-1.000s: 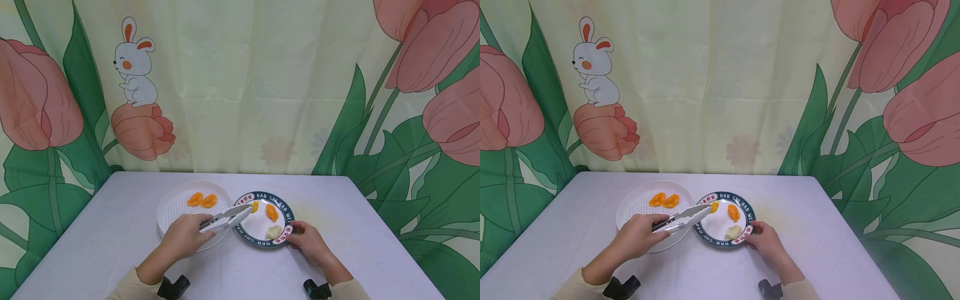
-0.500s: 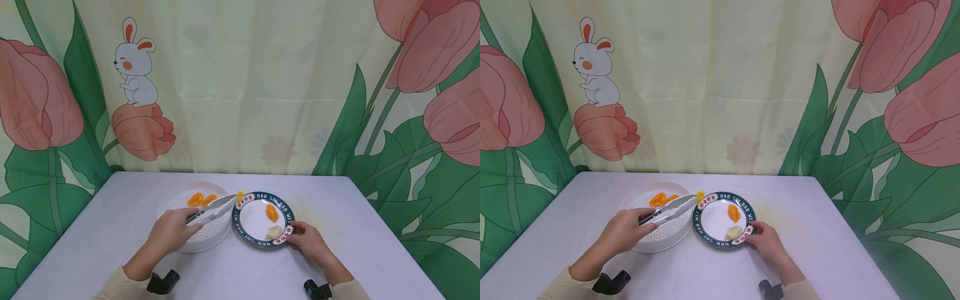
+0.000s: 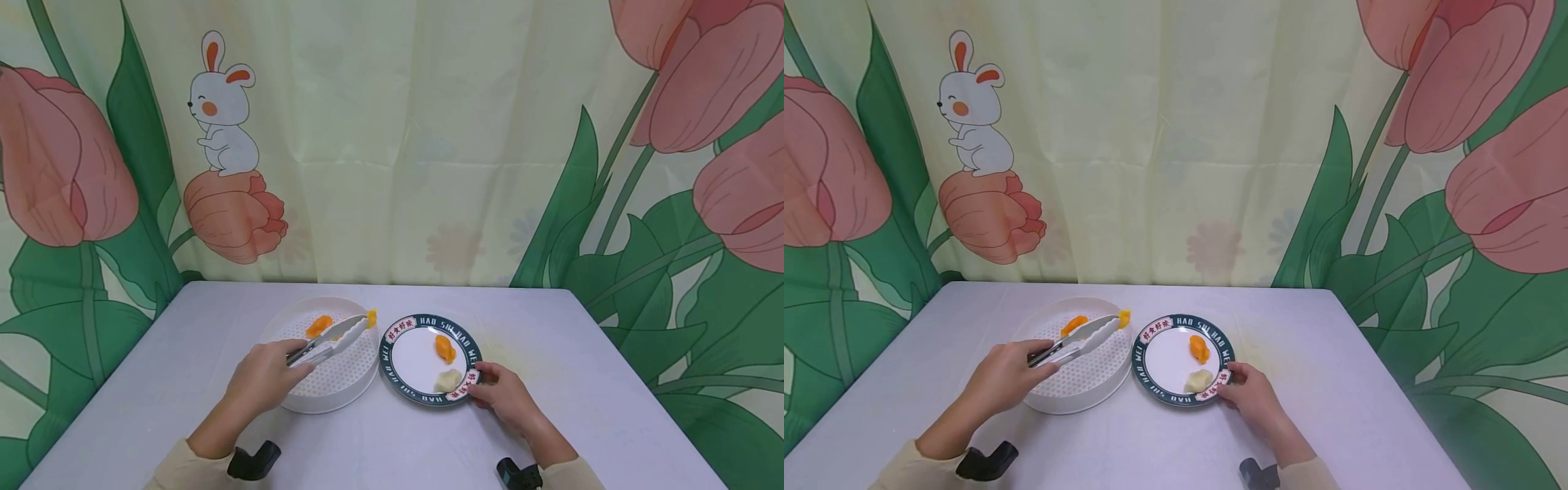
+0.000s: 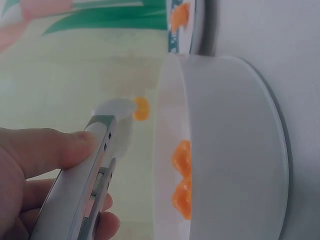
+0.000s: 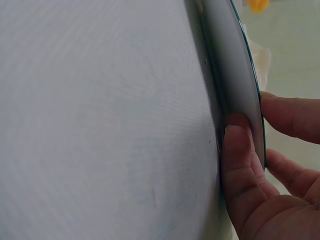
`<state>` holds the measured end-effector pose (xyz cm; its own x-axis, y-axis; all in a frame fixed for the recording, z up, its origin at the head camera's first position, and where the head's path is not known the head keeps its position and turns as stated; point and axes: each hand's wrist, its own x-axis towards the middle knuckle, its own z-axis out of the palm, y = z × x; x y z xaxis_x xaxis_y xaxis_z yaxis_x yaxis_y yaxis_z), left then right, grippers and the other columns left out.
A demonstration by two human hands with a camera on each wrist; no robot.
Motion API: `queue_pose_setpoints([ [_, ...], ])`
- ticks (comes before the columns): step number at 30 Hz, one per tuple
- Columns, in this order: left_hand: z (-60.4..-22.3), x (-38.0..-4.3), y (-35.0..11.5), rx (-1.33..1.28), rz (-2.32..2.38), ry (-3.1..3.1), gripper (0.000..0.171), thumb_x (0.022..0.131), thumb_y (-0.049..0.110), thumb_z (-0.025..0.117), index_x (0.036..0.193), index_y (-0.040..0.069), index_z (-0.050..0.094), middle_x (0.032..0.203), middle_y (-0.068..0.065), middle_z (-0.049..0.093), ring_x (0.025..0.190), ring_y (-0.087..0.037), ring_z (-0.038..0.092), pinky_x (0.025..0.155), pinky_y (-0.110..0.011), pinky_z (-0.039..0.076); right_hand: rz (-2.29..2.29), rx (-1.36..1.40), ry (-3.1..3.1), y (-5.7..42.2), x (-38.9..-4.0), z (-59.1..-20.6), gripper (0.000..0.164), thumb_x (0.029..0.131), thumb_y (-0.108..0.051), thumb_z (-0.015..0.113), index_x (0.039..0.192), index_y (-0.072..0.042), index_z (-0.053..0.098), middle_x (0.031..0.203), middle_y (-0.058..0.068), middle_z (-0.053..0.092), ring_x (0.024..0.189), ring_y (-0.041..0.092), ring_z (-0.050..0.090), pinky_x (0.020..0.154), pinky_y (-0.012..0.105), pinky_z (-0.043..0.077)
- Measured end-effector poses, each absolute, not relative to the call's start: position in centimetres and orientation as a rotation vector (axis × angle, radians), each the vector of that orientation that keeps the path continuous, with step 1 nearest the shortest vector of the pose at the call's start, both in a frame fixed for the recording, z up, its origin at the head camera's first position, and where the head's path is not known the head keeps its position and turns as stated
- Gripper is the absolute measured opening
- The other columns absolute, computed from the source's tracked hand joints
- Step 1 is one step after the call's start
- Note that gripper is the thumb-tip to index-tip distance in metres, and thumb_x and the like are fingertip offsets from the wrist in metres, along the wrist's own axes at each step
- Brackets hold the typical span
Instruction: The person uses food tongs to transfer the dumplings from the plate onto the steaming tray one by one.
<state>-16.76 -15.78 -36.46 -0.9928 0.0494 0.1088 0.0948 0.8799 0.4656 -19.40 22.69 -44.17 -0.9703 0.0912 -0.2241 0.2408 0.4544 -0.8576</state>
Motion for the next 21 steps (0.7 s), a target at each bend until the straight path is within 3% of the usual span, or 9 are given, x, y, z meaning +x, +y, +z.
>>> queue_pose_setpoints([
  [7,-36.5,-17.0,-16.7,-0.083,-0.74,-2.961,0.048,0.086,0.027,0.079,0.127,0.004,0.069,0.111,-0.014,0.071,0.084,-0.022,0.061,0.063,-0.037,0.047,-1.546,0.295,2.545,22.7,-19.4,-44.2,0.057,0.09,-0.004,0.071,0.141,0.007,0.048,0.136,0.031,0.049,0.093,0.022,0.062,0.079,0.032,0.056],
  [14,-36.5,-17.1,-17.9,-0.034,-0.766,-2.978,0.053,0.087,0.026,0.078,0.131,0.001,0.064,0.11,-0.017,0.07,0.079,-0.023,0.057,0.057,-0.033,0.042,-1.572,0.278,2.54,22.8,-19.3,-44.2,0.056,0.089,-0.002,0.071,0.14,0.009,0.048,0.133,0.03,0.051,0.093,0.023,0.062,0.078,0.033,0.056],
  [21,-36.7,-17.3,-18.8,0.002,-0.734,-2.991,0.053,0.088,0.026,0.077,0.13,-0.002,0.064,0.114,-0.021,0.068,0.086,-0.027,0.061,0.062,-0.037,0.047,-1.564,0.289,2.541,22.7,-19.3,-44.1,0.056,0.09,-0.003,0.071,0.14,0.008,0.048,0.134,0.03,0.05,0.094,0.023,0.062,0.078,0.033,0.056],
])
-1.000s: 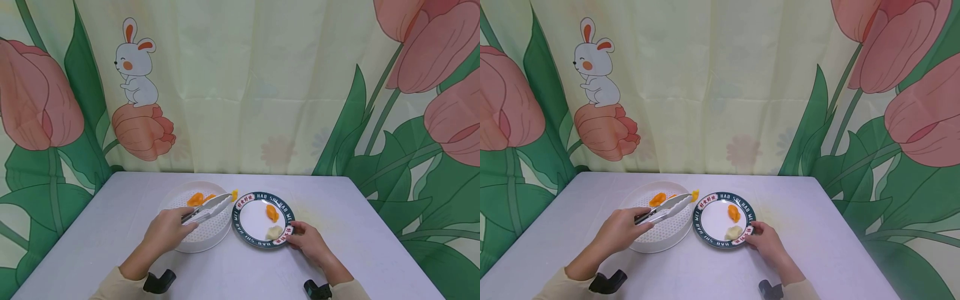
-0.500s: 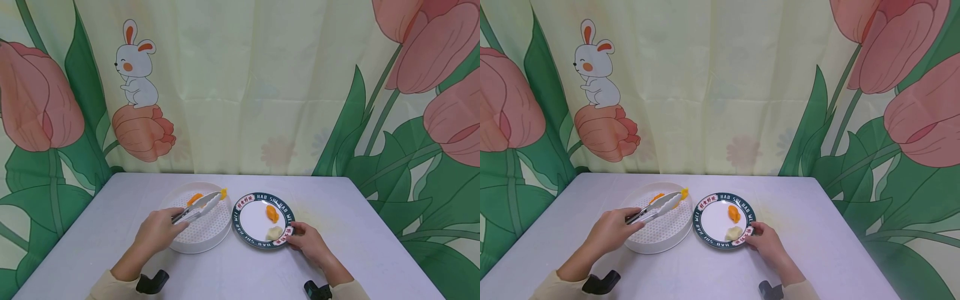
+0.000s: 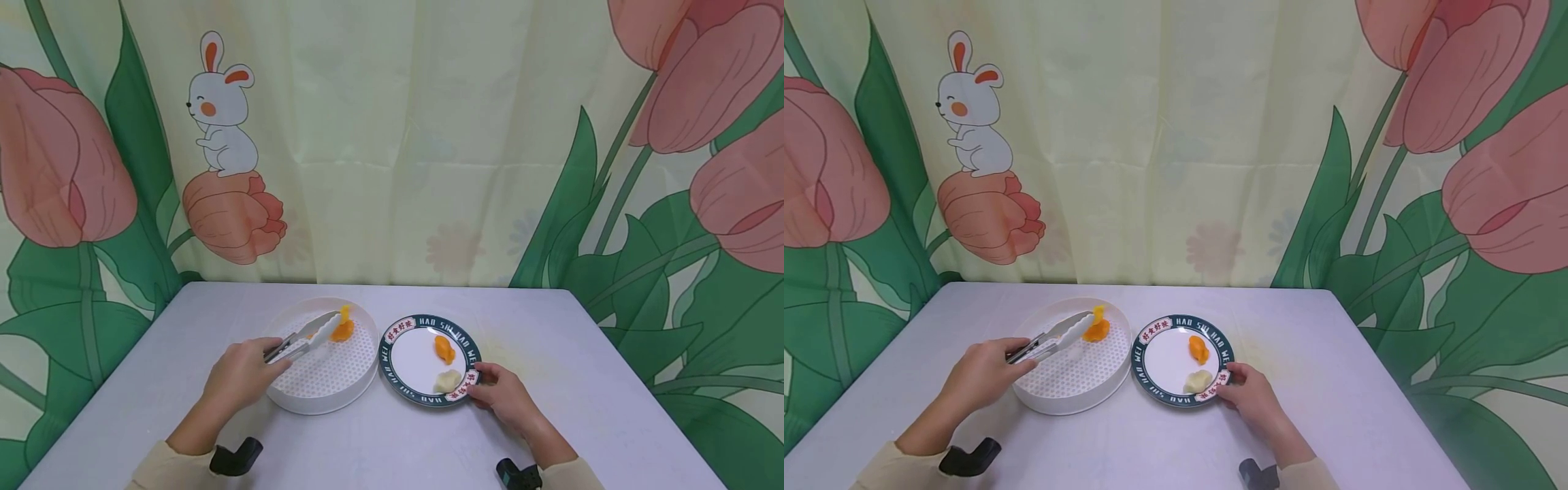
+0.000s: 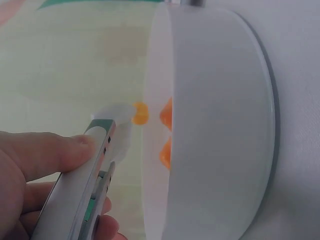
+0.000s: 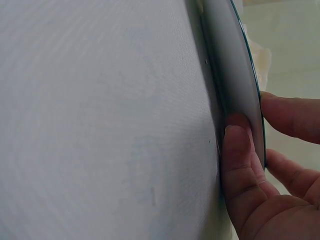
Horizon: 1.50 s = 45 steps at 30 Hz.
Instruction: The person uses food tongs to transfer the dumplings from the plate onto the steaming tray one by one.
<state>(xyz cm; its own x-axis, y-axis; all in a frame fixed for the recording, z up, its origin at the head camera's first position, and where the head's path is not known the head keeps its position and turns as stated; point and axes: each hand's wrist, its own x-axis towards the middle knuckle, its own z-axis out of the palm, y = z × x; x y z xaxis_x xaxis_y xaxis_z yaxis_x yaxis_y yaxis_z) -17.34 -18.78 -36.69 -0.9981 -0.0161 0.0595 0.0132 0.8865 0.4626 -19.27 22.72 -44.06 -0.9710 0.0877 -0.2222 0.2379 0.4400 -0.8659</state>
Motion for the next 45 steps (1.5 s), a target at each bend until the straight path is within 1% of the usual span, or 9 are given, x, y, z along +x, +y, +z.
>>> queue_pose_setpoints([
  [3,-36.8,-17.5,-18.9,0.025,-0.738,-3.002,0.053,0.088,0.026,0.077,0.131,-0.002,0.063,0.117,-0.023,0.067,0.087,-0.028,0.061,0.061,-0.037,0.047,-1.552,0.288,2.547,22.7,-19.3,-44.0,0.057,0.09,-0.004,0.071,0.14,0.008,0.048,0.135,0.03,0.05,0.095,0.024,0.062,0.079,0.033,0.056],
  [8,-37.0,-17.7,-19.1,0.072,-0.753,-3.028,0.055,0.089,0.026,0.076,0.132,-0.004,0.061,0.116,-0.023,0.067,0.08,-0.026,0.057,0.055,-0.033,0.044,-1.549,0.293,2.55,22.6,-19.2,-43.9,0.057,0.09,-0.004,0.071,0.14,0.007,0.048,0.134,0.03,0.05,0.094,0.023,0.062,0.079,0.033,0.056],
  [14,-37.4,-17.9,-19.5,0.084,-0.727,-3.037,0.053,0.089,0.025,0.075,0.13,-0.006,0.062,0.114,-0.022,0.068,0.08,-0.026,0.057,0.057,-0.034,0.044,-1.531,0.3,2.554,22.6,-19.1,-43.8,0.057,0.09,-0.005,0.071,0.141,0.007,0.048,0.137,0.031,0.048,0.093,0.023,0.062,0.079,0.033,0.056],
  [23,-37.6,-18.0,-19.8,0.123,-0.733,-3.052,0.054,0.089,0.025,0.075,0.13,-0.007,0.061,0.112,-0.021,0.068,0.08,-0.025,0.056,0.056,-0.033,0.044,-1.528,0.305,2.553,22.6,-19.2,-43.8,0.057,0.091,-0.005,0.071,0.142,0.006,0.047,0.137,0.031,0.048,0.093,0.022,0.063,0.079,0.032,0.056],
  [30,-37.6,-17.9,-19.6,0.124,-0.727,-3.057,0.054,0.089,0.025,0.074,0.13,-0.007,0.061,0.113,-0.023,0.067,0.081,-0.026,0.058,0.058,-0.034,0.045,-1.526,0.307,2.554,22.6,-19.2,-43.9,0.057,0.091,-0.005,0.071,0.142,0.006,0.047,0.139,0.032,0.047,0.092,0.022,0.063,0.079,0.032,0.056],
  [37,-37.4,-18.0,-19.4,0.112,-0.691,-3.056,0.058,0.088,0.029,0.076,0.132,-0.005,0.06,0.116,-0.024,0.066,0.083,-0.027,0.059,0.058,-0.035,0.045,-1.526,0.302,2.558,22.6,-19.2,-44.0,0.057,0.091,-0.005,0.071,0.142,0.006,0.047,0.139,0.032,0.046,0.092,0.022,0.063,0.078,0.032,0.056],
  [45,-36.8,-17.6,-18.1,0.059,-0.741,-3.017,0.058,0.086,0.029,0.078,0.133,-0.001,0.062,0.116,-0.021,0.068,0.084,-0.026,0.059,0.057,-0.033,0.045,-1.525,0.296,2.56,22.7,-19.3,-44.1,0.058,0.091,-0.005,0.071,0.142,0.006,0.047,0.139,0.032,0.046,0.091,0.021,0.063,0.078,0.032,0.056],
])
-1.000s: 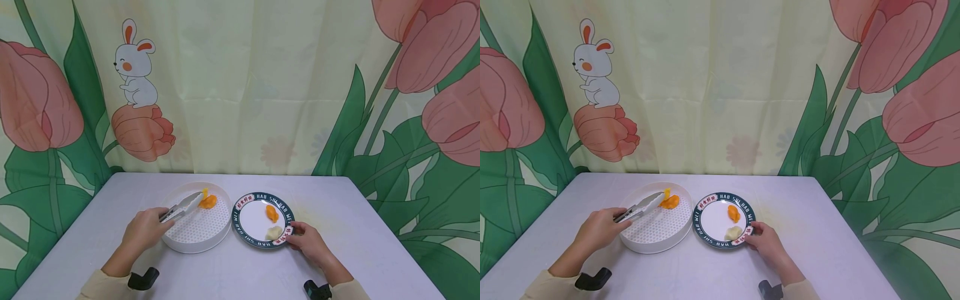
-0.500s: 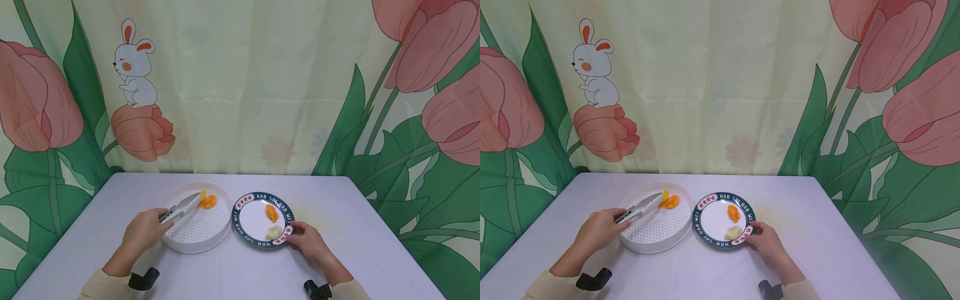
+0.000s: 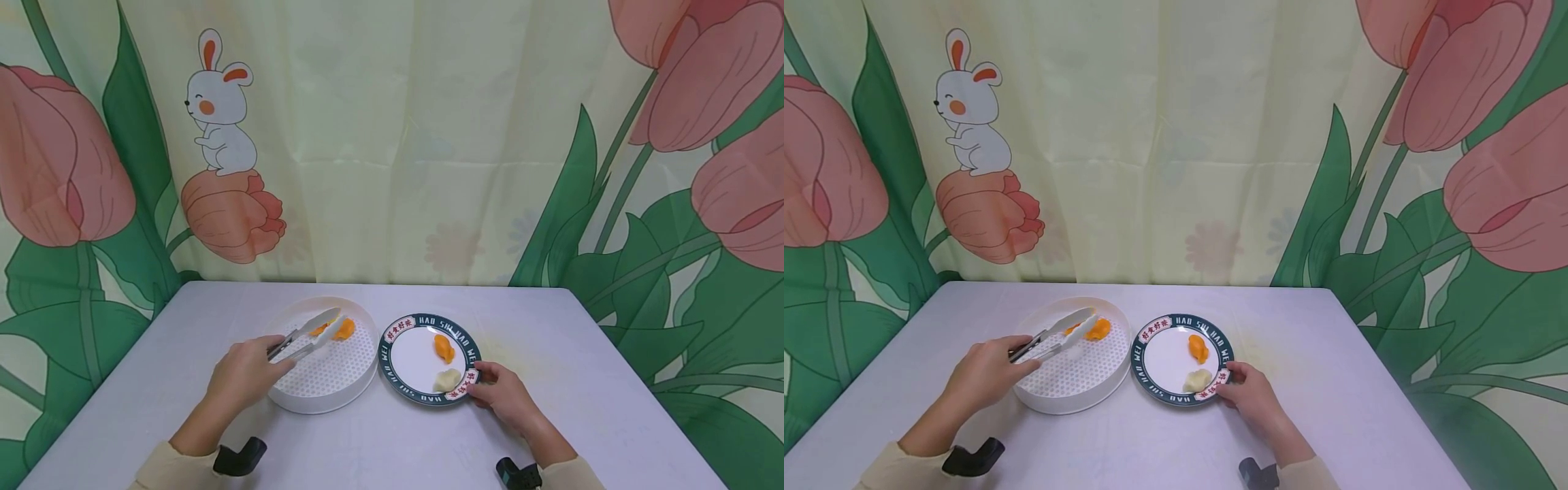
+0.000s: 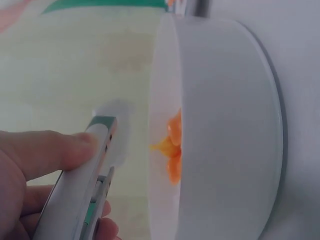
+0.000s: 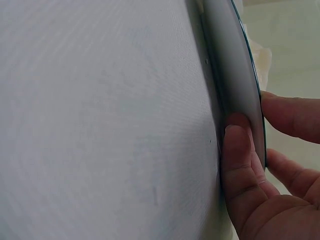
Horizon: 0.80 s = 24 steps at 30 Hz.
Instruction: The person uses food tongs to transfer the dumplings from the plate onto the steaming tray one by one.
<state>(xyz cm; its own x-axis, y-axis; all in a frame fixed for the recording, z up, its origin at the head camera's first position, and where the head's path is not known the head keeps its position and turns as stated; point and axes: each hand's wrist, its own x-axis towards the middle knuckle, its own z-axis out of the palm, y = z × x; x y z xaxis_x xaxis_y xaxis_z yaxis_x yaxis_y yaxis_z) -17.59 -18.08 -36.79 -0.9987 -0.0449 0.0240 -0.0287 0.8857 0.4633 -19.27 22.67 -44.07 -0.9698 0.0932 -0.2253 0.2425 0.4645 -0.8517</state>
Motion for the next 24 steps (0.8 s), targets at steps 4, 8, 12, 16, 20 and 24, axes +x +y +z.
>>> queue_pose_setpoints([
  [4,-36.9,-17.2,-17.3,0.002,-0.751,-2.996,0.056,0.084,0.029,0.078,0.131,0.003,0.065,0.117,-0.018,0.069,0.088,-0.026,0.061,0.06,-0.036,0.047,-1.523,0.293,2.561,22.7,-19.3,-44.1,0.058,0.091,-0.005,0.071,0.142,0.006,0.047,0.138,0.032,0.047,0.091,0.021,0.063,0.078,0.032,0.056],
  [8,-37.2,-16.9,-16.2,-0.069,-0.724,-2.993,0.054,0.083,0.03,0.08,0.128,0.004,0.067,0.117,-0.015,0.07,0.088,-0.024,0.062,0.064,-0.039,0.049,-1.521,0.299,2.56,22.7,-19.3,-44.1,0.058,0.091,-0.005,0.071,0.142,0.006,0.047,0.137,0.031,0.048,0.089,0.021,0.063,0.078,0.032,0.056],
  [12,-37.4,-16.6,-15.2,-0.116,-0.73,-3.0,0.052,0.081,0.031,0.081,0.126,0.007,0.069,0.116,-0.013,0.07,0.084,-0.021,0.061,0.065,-0.038,0.048,-1.52,0.304,2.56,22.6,-19.3,-44.0,0.058,0.091,-0.006,0.072,0.142,0.005,0.047,0.136,0.031,0.048,0.089,0.021,0.063,0.078,0.032,0.056],
  [16,-37.7,-16.3,-14.4,-0.162,-0.733,-2.987,0.049,0.08,0.031,0.081,0.123,0.01,0.072,0.112,-0.009,0.072,0.084,-0.02,0.061,0.067,-0.039,0.049,-1.522,0.302,2.561,22.6,-19.3,-44.1,0.058,0.091,-0.005,0.072,0.142,0.006,0.047,0.135,0.03,0.05,0.089,0.021,0.063,0.078,0.032,0.056],
  [20,-37.9,-16.1,-13.5,-0.196,-0.748,-2.983,0.047,0.079,0.03,0.083,0.121,0.01,0.073,0.11,-0.006,0.072,0.08,-0.018,0.059,0.068,-0.039,0.048,-1.533,0.293,2.561,22.7,-19.3,-44.2,0.058,0.09,-0.005,0.072,0.142,0.006,0.048,0.134,0.029,0.05,0.09,0.021,0.063,0.077,0.032,0.056],
  [24,-38.1,-15.9,-12.5,-0.223,-0.77,-3.005,0.046,0.078,0.028,0.084,0.12,0.01,0.073,0.103,-0.003,0.073,0.073,-0.016,0.054,0.063,-0.033,0.043,-1.539,0.292,2.56,22.7,-19.3,-44.3,0.058,0.09,-0.004,0.071,0.142,0.006,0.048,0.133,0.029,0.051,0.09,0.021,0.063,0.077,0.032,0.056],
])
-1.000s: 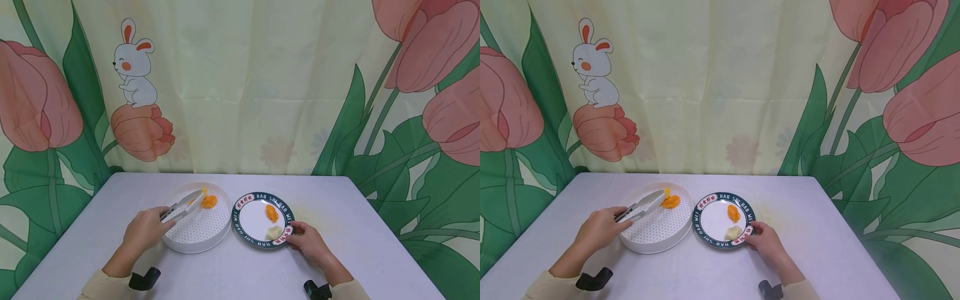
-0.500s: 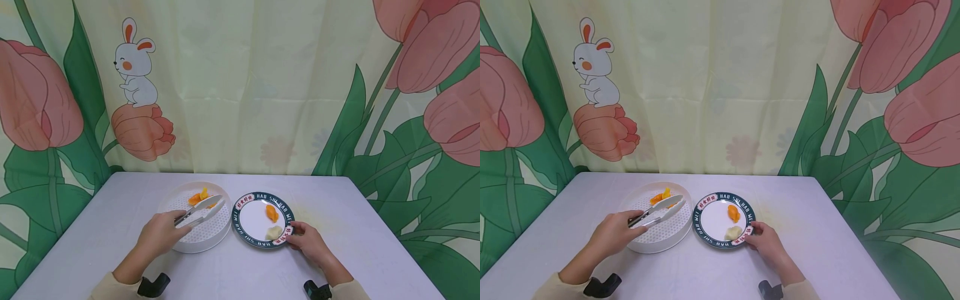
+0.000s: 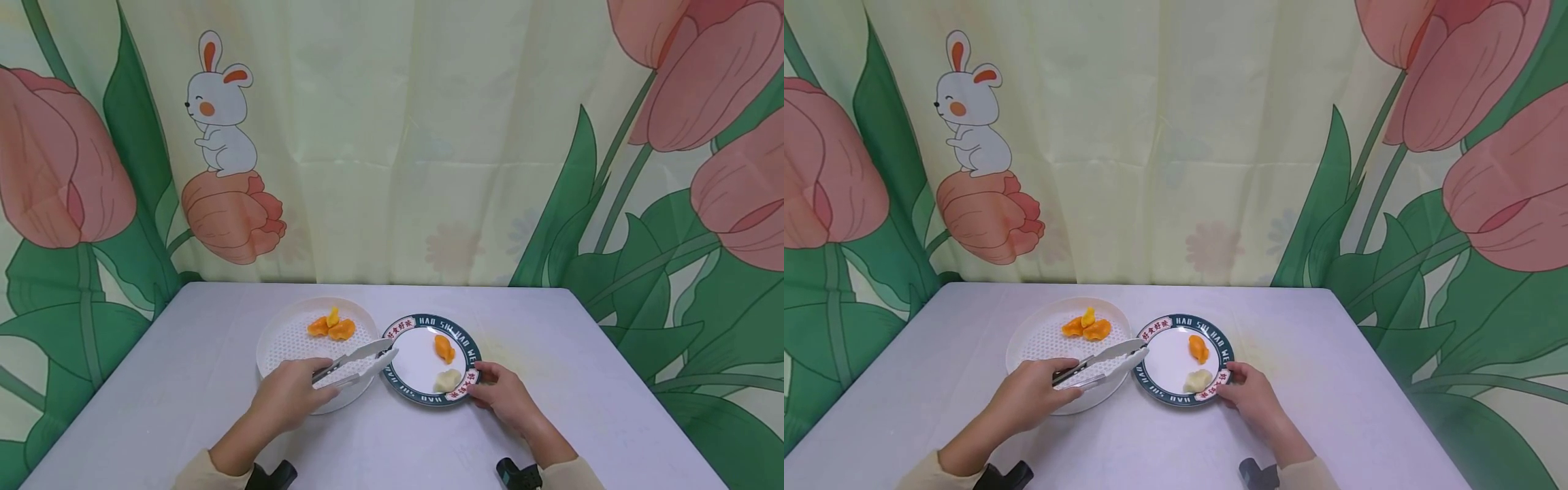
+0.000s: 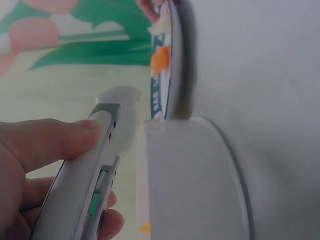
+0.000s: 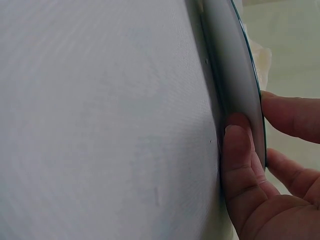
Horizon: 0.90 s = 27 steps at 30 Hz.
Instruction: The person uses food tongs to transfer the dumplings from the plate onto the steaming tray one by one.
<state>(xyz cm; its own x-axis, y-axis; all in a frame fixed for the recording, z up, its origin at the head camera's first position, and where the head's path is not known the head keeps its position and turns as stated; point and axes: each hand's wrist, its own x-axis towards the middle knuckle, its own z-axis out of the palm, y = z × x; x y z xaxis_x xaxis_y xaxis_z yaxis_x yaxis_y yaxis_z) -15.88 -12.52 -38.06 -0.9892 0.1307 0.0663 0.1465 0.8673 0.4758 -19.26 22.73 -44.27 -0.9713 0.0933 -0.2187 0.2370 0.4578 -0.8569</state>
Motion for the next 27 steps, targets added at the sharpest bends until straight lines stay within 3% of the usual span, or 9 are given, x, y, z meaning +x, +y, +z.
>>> queue_pose_setpoints([
  [9,-38.3,-15.7,-11.2,-0.282,-0.8,-3.02,0.043,0.078,0.026,0.084,0.116,0.008,0.074,0.09,0.001,0.07,0.066,-0.013,0.051,0.059,-0.03,0.042,-1.54,0.292,2.558,22.8,-19.3,-44.3,0.058,0.09,-0.005,0.071,0.142,0.006,0.048,0.136,0.03,0.049,0.092,0.022,0.063,0.078,0.032,0.056],
  [27,-38.1,-16.5,-9.8,-0.36,-0.786,-3.013,0.043,0.079,0.029,0.085,0.116,0.01,0.074,0.087,0.002,0.069,0.064,-0.013,0.05,0.054,-0.027,0.043,-1.532,0.305,2.551,22.7,-19.3,-44.1,0.058,0.091,-0.006,0.072,0.142,0.005,0.048,0.138,0.031,0.047,0.092,0.022,0.063,0.078,0.032,0.056],
])
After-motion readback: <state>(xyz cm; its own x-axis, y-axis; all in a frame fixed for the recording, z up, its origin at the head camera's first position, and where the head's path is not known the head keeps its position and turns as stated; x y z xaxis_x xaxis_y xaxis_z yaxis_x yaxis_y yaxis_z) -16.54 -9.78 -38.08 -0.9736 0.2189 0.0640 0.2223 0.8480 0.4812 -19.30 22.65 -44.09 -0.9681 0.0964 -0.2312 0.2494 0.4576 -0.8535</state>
